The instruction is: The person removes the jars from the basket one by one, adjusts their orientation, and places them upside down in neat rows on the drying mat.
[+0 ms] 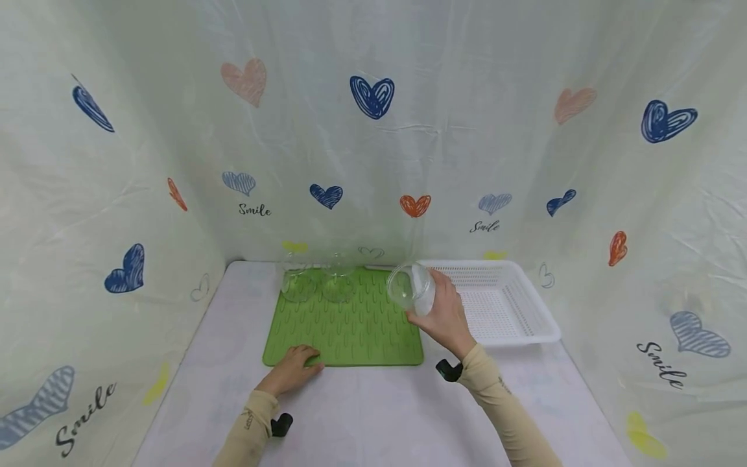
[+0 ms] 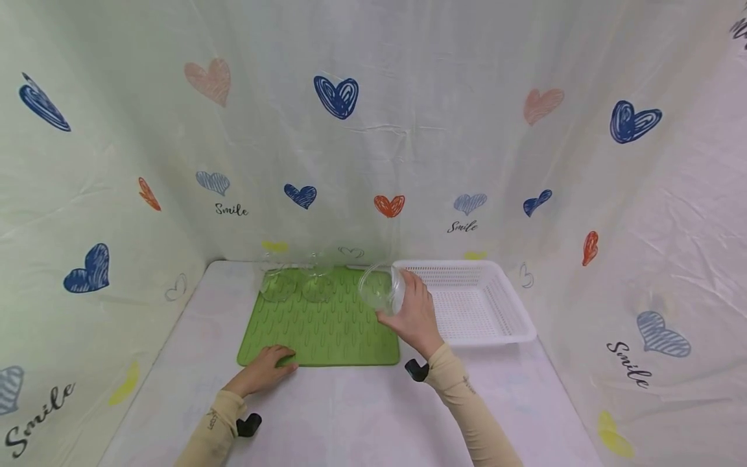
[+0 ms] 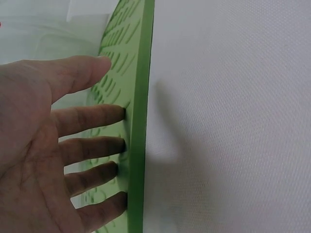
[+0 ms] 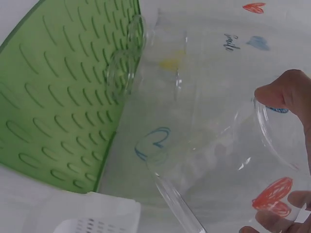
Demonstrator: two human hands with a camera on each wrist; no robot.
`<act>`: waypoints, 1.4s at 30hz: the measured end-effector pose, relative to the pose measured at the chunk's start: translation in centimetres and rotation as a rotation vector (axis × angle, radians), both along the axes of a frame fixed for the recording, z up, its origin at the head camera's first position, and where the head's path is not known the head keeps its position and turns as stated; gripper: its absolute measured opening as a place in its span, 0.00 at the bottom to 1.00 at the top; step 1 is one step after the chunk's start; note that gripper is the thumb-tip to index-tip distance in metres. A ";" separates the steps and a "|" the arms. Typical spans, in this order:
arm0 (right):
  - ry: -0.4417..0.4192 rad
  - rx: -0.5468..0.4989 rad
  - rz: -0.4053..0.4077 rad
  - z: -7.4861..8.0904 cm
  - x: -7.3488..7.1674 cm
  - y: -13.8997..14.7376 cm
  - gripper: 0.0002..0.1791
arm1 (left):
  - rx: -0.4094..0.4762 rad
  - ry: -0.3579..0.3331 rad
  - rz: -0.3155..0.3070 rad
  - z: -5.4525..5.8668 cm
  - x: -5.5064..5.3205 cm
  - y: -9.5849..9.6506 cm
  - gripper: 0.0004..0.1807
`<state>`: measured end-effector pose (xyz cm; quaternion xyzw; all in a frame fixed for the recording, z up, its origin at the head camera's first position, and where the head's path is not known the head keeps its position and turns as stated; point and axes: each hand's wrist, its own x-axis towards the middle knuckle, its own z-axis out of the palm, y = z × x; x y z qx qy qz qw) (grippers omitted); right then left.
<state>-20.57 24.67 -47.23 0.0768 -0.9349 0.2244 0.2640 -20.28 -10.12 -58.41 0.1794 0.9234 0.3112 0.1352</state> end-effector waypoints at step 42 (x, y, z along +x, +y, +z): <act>0.098 0.572 0.105 -0.6 0.9 -3.9 0.58 | -0.070 0.431 -0.104 13.1 -2.9 5.8 0.35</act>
